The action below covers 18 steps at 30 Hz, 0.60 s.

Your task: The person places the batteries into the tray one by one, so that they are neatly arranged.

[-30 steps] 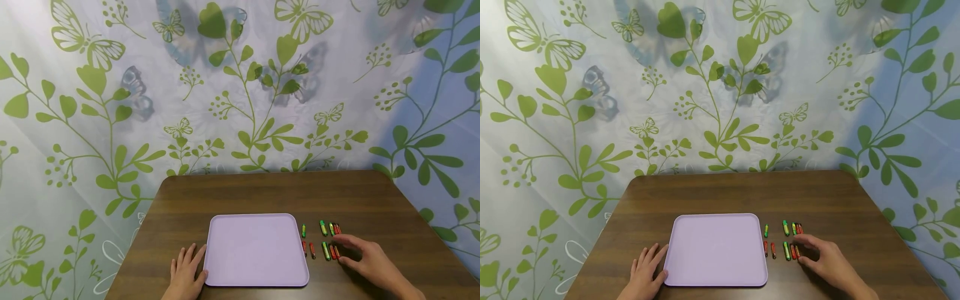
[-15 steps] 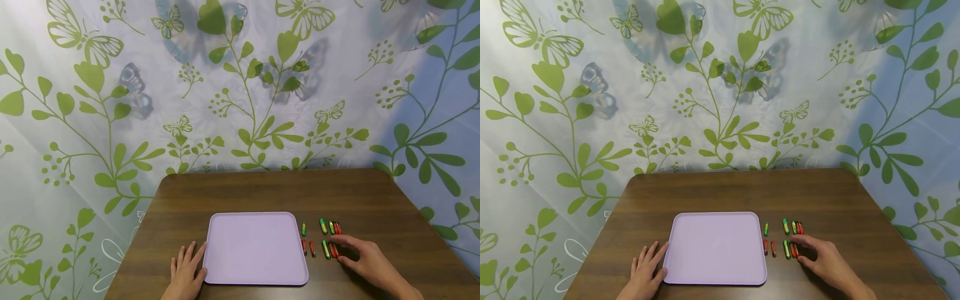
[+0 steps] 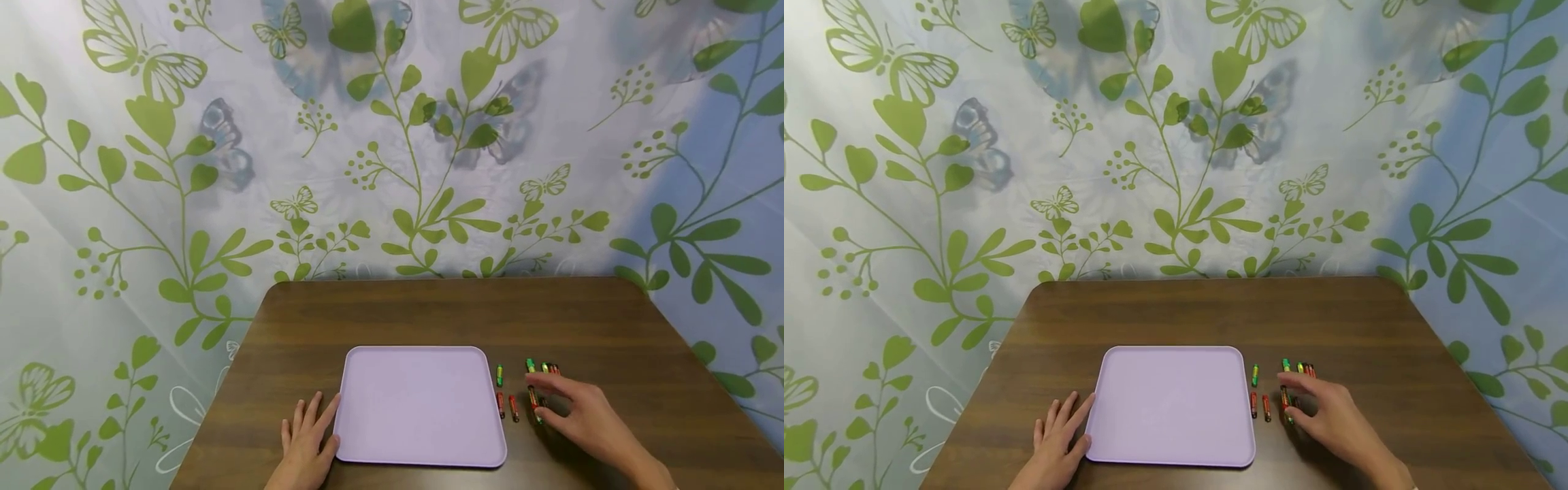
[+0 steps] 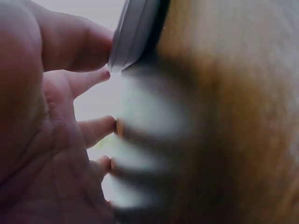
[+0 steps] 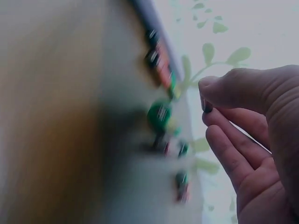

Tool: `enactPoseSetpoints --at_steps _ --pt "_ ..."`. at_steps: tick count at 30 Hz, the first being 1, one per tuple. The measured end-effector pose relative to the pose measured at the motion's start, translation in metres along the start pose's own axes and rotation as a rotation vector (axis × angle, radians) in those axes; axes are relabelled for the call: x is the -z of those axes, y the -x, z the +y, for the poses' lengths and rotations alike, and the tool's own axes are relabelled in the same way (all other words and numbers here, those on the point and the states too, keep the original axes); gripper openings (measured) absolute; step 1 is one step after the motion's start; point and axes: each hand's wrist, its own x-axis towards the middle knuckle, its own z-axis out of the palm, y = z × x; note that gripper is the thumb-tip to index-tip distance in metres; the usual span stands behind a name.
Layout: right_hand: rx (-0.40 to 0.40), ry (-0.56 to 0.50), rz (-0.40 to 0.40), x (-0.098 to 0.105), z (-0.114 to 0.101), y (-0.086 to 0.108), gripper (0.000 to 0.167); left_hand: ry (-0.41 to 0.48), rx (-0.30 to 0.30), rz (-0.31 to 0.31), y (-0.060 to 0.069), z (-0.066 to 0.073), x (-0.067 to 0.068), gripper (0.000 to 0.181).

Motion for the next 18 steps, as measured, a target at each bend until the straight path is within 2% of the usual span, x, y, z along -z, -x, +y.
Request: enactPoseSetpoints --at_steps 10,18 --pt "0.066 -0.094 0.018 -0.038 -0.039 -0.048 0.055 0.065 -0.008 -0.015 0.002 -0.002 -0.001 0.067" --pt "0.099 -0.238 -0.025 -0.082 -0.08 -0.082 0.051 0.067 -0.008 0.014 0.001 -0.003 -0.002 0.067"
